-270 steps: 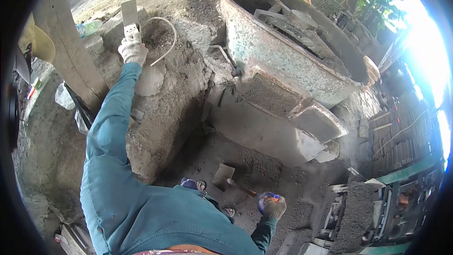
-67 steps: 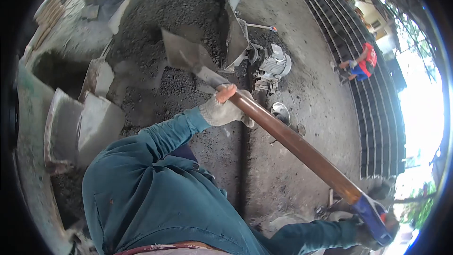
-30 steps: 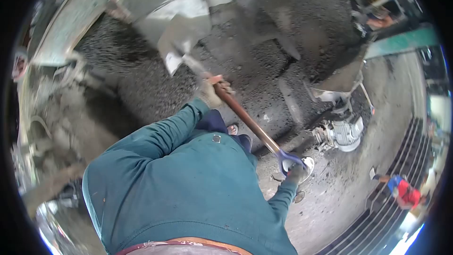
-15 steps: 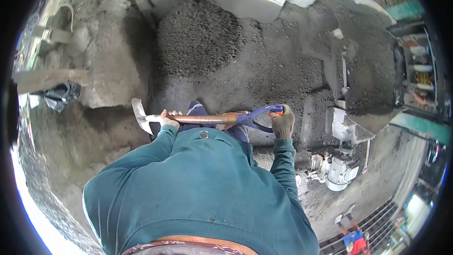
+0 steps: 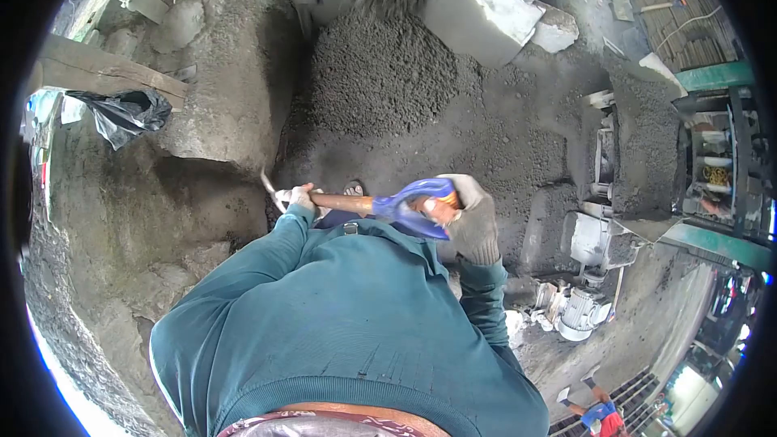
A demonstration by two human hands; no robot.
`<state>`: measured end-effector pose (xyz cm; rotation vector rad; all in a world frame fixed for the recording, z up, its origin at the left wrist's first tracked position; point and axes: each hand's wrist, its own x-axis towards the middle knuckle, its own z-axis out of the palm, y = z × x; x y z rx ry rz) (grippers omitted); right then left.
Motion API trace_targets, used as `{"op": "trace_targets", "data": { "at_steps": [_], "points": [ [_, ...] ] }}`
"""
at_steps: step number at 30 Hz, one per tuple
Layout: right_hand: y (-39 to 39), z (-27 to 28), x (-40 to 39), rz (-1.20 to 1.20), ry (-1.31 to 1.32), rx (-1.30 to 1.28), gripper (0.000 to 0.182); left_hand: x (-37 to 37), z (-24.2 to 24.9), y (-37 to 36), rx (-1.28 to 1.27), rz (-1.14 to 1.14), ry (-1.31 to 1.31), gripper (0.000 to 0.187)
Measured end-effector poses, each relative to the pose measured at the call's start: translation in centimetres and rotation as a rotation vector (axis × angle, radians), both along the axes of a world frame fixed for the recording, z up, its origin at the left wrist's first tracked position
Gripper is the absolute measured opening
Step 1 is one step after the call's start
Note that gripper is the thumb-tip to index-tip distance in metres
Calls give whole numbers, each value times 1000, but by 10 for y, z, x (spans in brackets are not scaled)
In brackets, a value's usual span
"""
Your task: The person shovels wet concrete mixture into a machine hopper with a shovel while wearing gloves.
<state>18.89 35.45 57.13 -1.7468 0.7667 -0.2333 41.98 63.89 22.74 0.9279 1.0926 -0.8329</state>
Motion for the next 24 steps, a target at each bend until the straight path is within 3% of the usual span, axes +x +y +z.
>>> {"op": "trace_targets", "data": {
  "at_steps": [1, 3, 5, 6, 8, 9, 11, 12, 14, 15, 16, 17, 20, 21, 23, 24],
  "points": [
    [8, 2, 8, 60, -69, 31, 37, 2, 27, -21, 41, 27, 43, 18],
    [15, 1, 28, 102, -213, 99, 37, 3, 66, -49, -181, -209, 160, 20],
    [16, -10, 50, 3, -182, 498, 37, 4, 95, -74, -194, -372, -3, 24],
    [7, -45, 60, -61, -121, 687, 40, 11, 101, -90, -251, -408, 75, 26],
    [-9, -111, 84, -163, 110, 786, 52, 8, 116, -113, -616, -439, 29, 26],
    [-15, -148, 91, -212, 235, 825, 55, -4, 127, -118, -915, -429, -98, 25],
    [-26, -220, 103, -314, 288, 1139, 62, 14, 208, -129, -869, -629, 250, 33],
    [-27, -237, 115, -297, 228, 1214, 85, 12, 215, -133, -895, -588, 203, 37],
    [-36, -308, 135, -465, -81, 1344, 41, -6, 221, -134, -944, -510, 113, 47],
    [-45, -330, 145, -537, -299, 1365, 26, -15, 228, -132, -968, -471, 70, 52],
    [-53, -326, 146, -605, -310, 1278, 20, -18, 256, -121, -1196, -328, 34, 54],
    [-65, -313, 144, -670, -319, 1188, 16, -14, 258, -100, -1089, -267, 61, 54],
    [-108, -322, 133, -808, -308, 1078, 18, 10, 281, -24, -731, 29, -241, 70],
    [-117, -314, 133, -862, -311, 1046, 15, 12, 305, -9, -681, -134, -499, 75],
    [-137, -313, 132, -884, -386, 985, 15, 16, 313, 7, -440, -169, -646, 77],
    [-148, -308, 137, -904, -410, 941, 13, 15, 321, -2, -262, -254, -781, 67]
  ]
}}
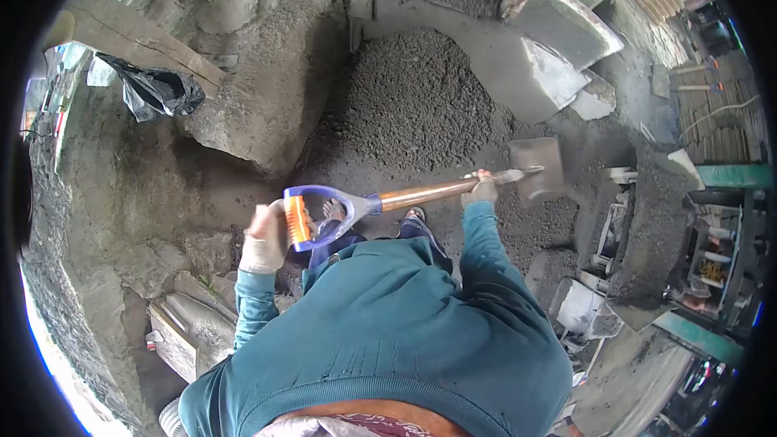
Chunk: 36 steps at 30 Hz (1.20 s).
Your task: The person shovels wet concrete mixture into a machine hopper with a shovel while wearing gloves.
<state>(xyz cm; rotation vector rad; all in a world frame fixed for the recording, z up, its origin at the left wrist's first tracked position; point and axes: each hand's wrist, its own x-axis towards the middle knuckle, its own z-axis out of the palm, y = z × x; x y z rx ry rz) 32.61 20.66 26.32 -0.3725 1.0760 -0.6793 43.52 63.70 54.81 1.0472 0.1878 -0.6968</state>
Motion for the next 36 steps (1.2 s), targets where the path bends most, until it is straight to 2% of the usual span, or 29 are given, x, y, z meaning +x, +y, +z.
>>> {"op": "trace_targets", "data": {
  "at_steps": [1, 3, 5, 7, 9, 11, 12, 13, 14, 15, 16, 17, 18, 19, 20, 22, 23, 24, 25, 26, 27, 29, 30, 32, 33, 34, 35, 36],
  "points": [
    [-8, 4, 7, -34, 9, -39, 12, 7, -6, -3, 143, -48, -81, 46],
    [-21, 34, 27, -59, 8, -124, 10, 23, -26, -13, 178, -23, -37, 29],
    [-35, 54, 44, -25, -84, -238, 8, 49, -47, -5, -102, -26, 101, 18],
    [-35, 90, 71, -17, -40, -312, 8, 73, -69, 5, -73, -34, 96, 18],
    [-28, 116, 105, 24, -28, -240, 10, 90, -95, 22, -124, -67, 142, 16],
    [-20, 112, 132, 96, -43, -180, 11, 97, -121, 34, -220, 23, 284, 22],
    [-10, 96, 149, 149, -70, -156, 12, 101, -124, 40, -214, 5, 366, 36],
    [2, 75, 167, 203, -95, -127, 12, 99, -137, 45, -45, 130, 358, 49],
    [24, 51, 183, 261, -86, -54, 12, 91, -179, 63, 71, 214, 510, 55],
    [48, 18, 201, 316, -80, 23, 12, 80, -203, 78, 115, 298, 543, 58],
    [66, -51, 212, 367, 18, 134, 11, 60, -234, 107, 78, 334, 622, 62],
    [112, -64, 228, 443, 238, 288, 10, 30, -261, 143, -35, 360, 612, 62],
    [153, -141, 227, 624, 386, 264, 11, -4, -276, 165, 266, 622, 654, 63],
    [206, -169, 218, 705, 356, 310, 10, -39, -267, 187, 496, 866, 595, 51],
    [273, -176, 199, 785, 274, 371, 9, -62, -257, 202, 683, 974, 598, 50],
    [386, -174, 171, 941, 197, 517, 9, -83, -231, 221, 868, 1020, 692, 46],
    [424, -156, 179, 991, 336, 606, 7, -83, -224, 227, 921, 1032, 720, 45],
    [468, -169, 171, 1083, 277, 802, 6, -72, -222, 226, 957, 1035, 713, 43],
    [489, -149, 178, 1036, 343, 992, 9, -61, -220, 224, 983, 1034, 693, 42],
    [501, -138, 191, 991, 375, 1005, 11, -42, -221, 216, 986, 1016, 659, 41],
    [502, -131, 199, 944, 408, 1013, 13, -20, -227, 207, 989, 998, 620, 39],
    [443, -148, 249, 951, 248, 863, 15, 36, -248, 171, 918, 942, 526, 37],
    [402, -178, 271, 940, 179, 774, 15, 67, -263, 152, 869, 912, 472, 36],
    [273, -313, 322, 814, 46, 656, 16, 130, -302, 94, 793, 874, 374, 34],
    [201, -364, 353, 726, 3, 637, 17, 150, -329, 71, 793, 848, 335, 33],
    [148, -397, 368, 671, -25, 645, 18, 158, -370, 67, 927, 738, 189, 41],
    [151, -382, 369, 529, 157, 549, 13, 165, -376, 55, 867, 838, 331, 48],
    [146, -384, 355, 519, 180, 631, 13, 150, -391, 65, 874, 859, 337, 48]
  ]
}}
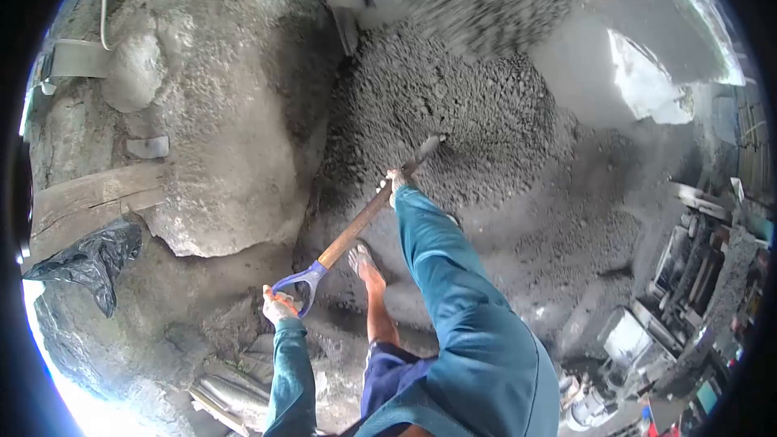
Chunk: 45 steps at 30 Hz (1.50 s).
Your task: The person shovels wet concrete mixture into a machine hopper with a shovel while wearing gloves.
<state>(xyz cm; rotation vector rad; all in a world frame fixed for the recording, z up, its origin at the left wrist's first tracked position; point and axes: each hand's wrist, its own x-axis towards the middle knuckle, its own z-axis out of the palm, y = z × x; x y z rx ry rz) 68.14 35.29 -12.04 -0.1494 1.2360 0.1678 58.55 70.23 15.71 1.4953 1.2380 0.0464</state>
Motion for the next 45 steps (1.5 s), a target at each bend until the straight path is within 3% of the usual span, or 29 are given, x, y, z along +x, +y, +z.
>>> {"op": "trace_targets", "data": {
  "at_steps": [2, 4, 5, 7, 9, 10, 11, 13, 14, 16, 18, 19, 21, 23, 25, 26, 27, 29, 31, 33, 35, 37, 38, 39, 42, 43, 44, 45],
  "points": [
    [6, 1, -46, 0, 13, -42, 13, -46, -11, 19, 24, 12, 20, 48],
    [3, 22, -88, 35, -6, -87, 18, -73, 14, 4, -29, 47, 96, 48],
    [-3, 54, -102, 37, 125, -137, 18, -102, -10, 37, 5, 89, 117, 49],
    [-14, 89, -149, 6, 140, -169, 18, -126, 11, 32, -3, 114, 224, 48],
    [-30, 97, -215, -294, -159, -46, 20, -140, 26, 23, -20, 34, 263, 52],
    [-46, 117, -231, -200, -34, -148, 19, -146, 34, 22, -122, -48, 257, 56],
    [-63, 143, -241, -119, 95, -250, 19, -148, 40, 19, -228, -141, 250, 60],
    [-100, 214, -256, -231, 282, -496, 16, -138, 55, -12, -312, -303, 354, 69],
    [-123, 229, -273, -390, 220, -465, 15, -131, 47, -18, -404, -342, 411, 73],
    [-174, 325, -280, -463, 136, -577, 12, -105, 53, -61, -556, -355, 420, 68],
    [-225, 401, -291, -538, 19, -704, 8, -72, 89, -134, -632, -380, 361, 60],
    [-255, 428, -300, -571, -56, -781, 5, -60, 104, -165, -713, -532, 267, 56],
    [-314, 483, -323, -598, -310, -938, 5, -45, 179, -248, -758, -809, 98, 54],
    [-370, 535, -340, -799, -443, -919, 14, -46, 238, -322, -605, -1026, -164, 53],
    [-416, 577, -363, -786, -528, -1148, 11, -48, 285, -376, -787, -1294, -451, 51],
    [-445, 589, -374, -974, -521, -1014, 9, -47, 306, -401, -516, -1518, -855, 45],
    [-465, 604, -387, -994, -557, -1027, 14, -47, 327, -421, -194, -1690, -1257, 40],
    [-456, 643, -396, -960, -586, -1101, 24, -51, 390, -444, -367, -1791, -1785, 36],
    [-427, 678, -384, -834, -686, -1160, 27, -49, 404, -428, -318, -1777, -1832, 35],
    [-412, 677, -362, -833, -516, -1229, 28, -47, 379, -398, -358, -1722, -1710, 37],
    [-390, 645, -325, -824, -540, -1143, 19, -43, 299, -348, -418, -1631, -1085, 48],
    [-358, 577, -287, -728, -552, -1013, 16, -31, 243, -297, -681, -1163, -298, 45],
    [-326, 544, -262, -658, -545, -928, 18, -24, 212, -271, -800, -963, -156, 46],
    [-286, 514, -232, -613, -444, -829, 17, -17, 184, -237, -896, -737, -32, 48],
    [-141, 335, -175, -348, -268, -490, 8, -45, 109, -70, -760, -344, 224, 51],
    [-67, 356, -150, -123, 31, -403, 12, -75, 110, 0, -697, -242, 253, 54],
    [12, 318, -159, -89, -16, -203, 15, -114, 106, 82, -1020, -320, 117, 49],
    [90, 281, -168, -38, -58, 1, 19, -139, 120, 127, -892, -280, 119, 48]
  ]
}}
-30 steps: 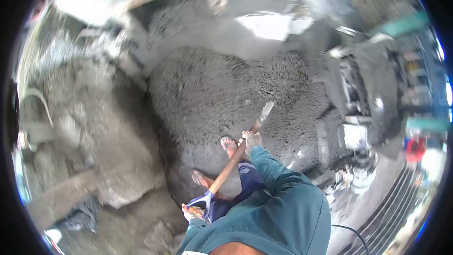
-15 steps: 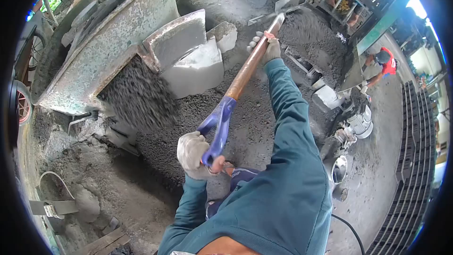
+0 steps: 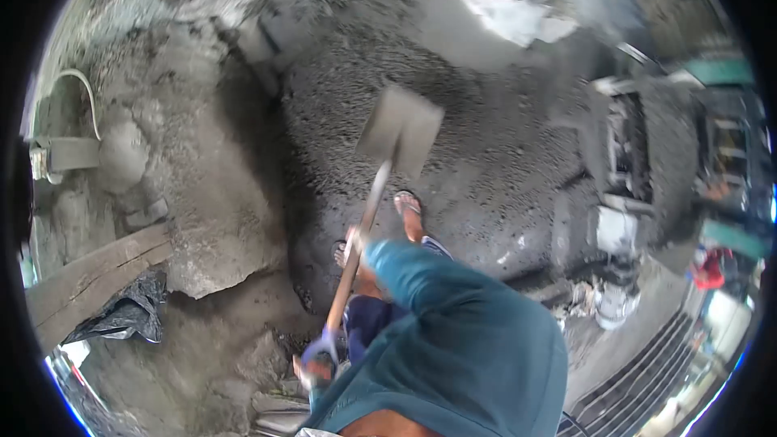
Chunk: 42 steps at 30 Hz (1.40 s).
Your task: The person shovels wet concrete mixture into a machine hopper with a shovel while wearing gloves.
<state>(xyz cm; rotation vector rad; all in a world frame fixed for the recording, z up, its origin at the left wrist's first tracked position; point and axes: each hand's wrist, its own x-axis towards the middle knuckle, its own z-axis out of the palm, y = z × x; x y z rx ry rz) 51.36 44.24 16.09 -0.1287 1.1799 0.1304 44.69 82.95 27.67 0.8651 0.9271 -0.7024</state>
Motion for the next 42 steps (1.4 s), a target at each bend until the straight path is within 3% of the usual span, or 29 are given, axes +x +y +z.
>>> {"op": "trace_targets", "data": {
  "at_steps": [1, 2, 3, 4, 6, 9, 12, 13, 14, 15, 16, 19, 22, 24, 26, 28, 31, 32, 33, 34, 35, 36, 37, 38, 39, 40, 42],
  "points": [
    [76, -34, -7, 69, -42, 188, 23, -17, 18, 24, 332, 46, 55, 47],
    [139, -4, -9, 295, 55, 9, 18, -25, 35, 41, 654, 84, 162, 46],
    [224, -44, -28, 395, -185, 215, 12, -25, 48, 55, 835, 120, 224, 46],
    [237, 15, -10, 444, 133, 287, 8, -23, 57, 64, 949, 150, 257, 47],
    [254, 56, 14, 417, 219, 515, 13, -3, 57, 72, 1077, 167, 257, 49],
    [199, -35, 47, 354, -34, 104, 7, 43, 15, 67, 1092, 102, 135, 56],
    [30, -242, 121, 121, -260, 272, 13, 106, -89, 31, 906, -60, -124, 66],
    [-37, -297, 143, 43, -368, 381, 16, 152, -113, -84, 841, 162, -298, 35],
    [-76, -278, 155, 55, -239, 204, 20, 169, -106, -146, 870, 166, -307, 38],
    [-92, -264, 166, 41, -55, 94, 14, 169, -113, -148, 872, 52, -262, 45],
    [-91, -255, 156, 27, 155, -1, 10, 161, -110, -158, 791, 159, -196, 47],
    [-81, -249, 107, -4, 160, -15, 13, 117, -114, -150, 882, 151, -125, 48],
    [-67, -258, 37, -138, -20, 34, 14, 71, -116, -122, 836, 202, -94, 44],
    [-71, -228, 3, -163, 97, -35, 14, 49, -100, -117, 800, 194, -93, 44],
    [-104, -104, -3, -186, 243, -238, 12, 33, -85, -124, 799, 186, -154, 45],
    [-128, -81, -42, -192, 186, -225, 9, 25, -78, -125, 725, 109, -83, 50],
    [-189, 30, -60, -418, 345, -256, 12, 40, -72, -144, 424, -159, 144, 65],
    [-212, 54, -71, -455, 222, -351, 11, 50, -74, -162, 330, -130, 116, 59],
    [-237, 76, -83, -488, 106, -449, 11, 63, -73, -190, 367, -190, -3, 56],
    [-260, 99, -95, -518, -2, -547, 10, 80, -45, -235, 404, -247, -127, 54],
    [-287, 124, -100, -586, -130, -590, 9, 99, -5, -277, 286, -333, -106, 50],
    [-319, 153, -102, -644, -259, -640, 9, 113, 39, -330, 319, -359, -259, 51],
    [-353, 197, -105, -647, -381, -691, 10, 132, 50, -357, 173, -481, -445, 52],
    [-387, 231, -110, -728, -514, -701, 14, 154, 35, -390, 227, -427, -761, 51],
    [-416, 278, -112, -810, -522, -768, 16, 152, 102, -452, 252, -269, -1026, 46],
    [-451, 308, -122, -846, -637, -779, 17, 169, 137, -482, -197, -440, -1059, 43],
    [-503, 367, -146, -937, -662, -983, 18, 167, 229, -554, -196, -617, -1419, 45]
  ]
}}
